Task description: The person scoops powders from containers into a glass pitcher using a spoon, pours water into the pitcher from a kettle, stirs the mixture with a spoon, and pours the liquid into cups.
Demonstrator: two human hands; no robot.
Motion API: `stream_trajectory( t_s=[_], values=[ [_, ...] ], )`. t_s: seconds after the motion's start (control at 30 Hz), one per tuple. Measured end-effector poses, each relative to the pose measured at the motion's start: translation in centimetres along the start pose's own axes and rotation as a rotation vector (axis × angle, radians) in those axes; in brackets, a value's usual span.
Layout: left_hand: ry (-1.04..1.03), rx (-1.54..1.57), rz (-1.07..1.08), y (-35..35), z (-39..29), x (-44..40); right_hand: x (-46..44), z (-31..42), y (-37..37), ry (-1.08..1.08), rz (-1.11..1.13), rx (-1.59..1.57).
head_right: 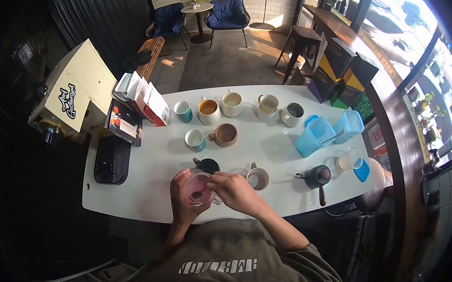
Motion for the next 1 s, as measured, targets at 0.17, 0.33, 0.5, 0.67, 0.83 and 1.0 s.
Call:
stream_trajectory(
  t_s=[0.17, 0.33, 0.5, 0.67, 0.83, 1.0],
  values=[
    [-0.001, 0.001, -0.008, -0.09, 0.08, 0.06, 0.03, -0.14, -0.27, 0.014, 0.038, 0.038],
    [0.0, -0.003, -0.011, -0.08, 0.12, 0.16, -0.04, -0.16, -0.33, 0.012, 0.041, 0.07],
    [-0.005, -0.007, -0.007, -0.11, 0.12, 0.22, 0.02, -0.42, -0.48, -0.005, 0.017, 0.061],
    [-0.002, -0.006, 0.009, -0.26, -0.01, -0.05, 0.07, -0.38, -0.37, -0.014, 0.017, 0.039],
    [-0.021, -0.011, 0.012, -0.35, 0.01, -0.26, -0.18, 0.01, -0.13, 0.002, 0.037, -0.019],
    [-0.008, -0.009, 0.022, -0.36, 0.08, -0.32, -0.18, -0.18, -0.14, -0.006, 0.046, 0.022]
  ],
)
Point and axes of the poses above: each hand's wrist, its own x-axis away from the middle knuckle, its own y-axis out of the back of the hand, z = x × y, the point moved 5 cm from there along -x, towards the middle knuckle
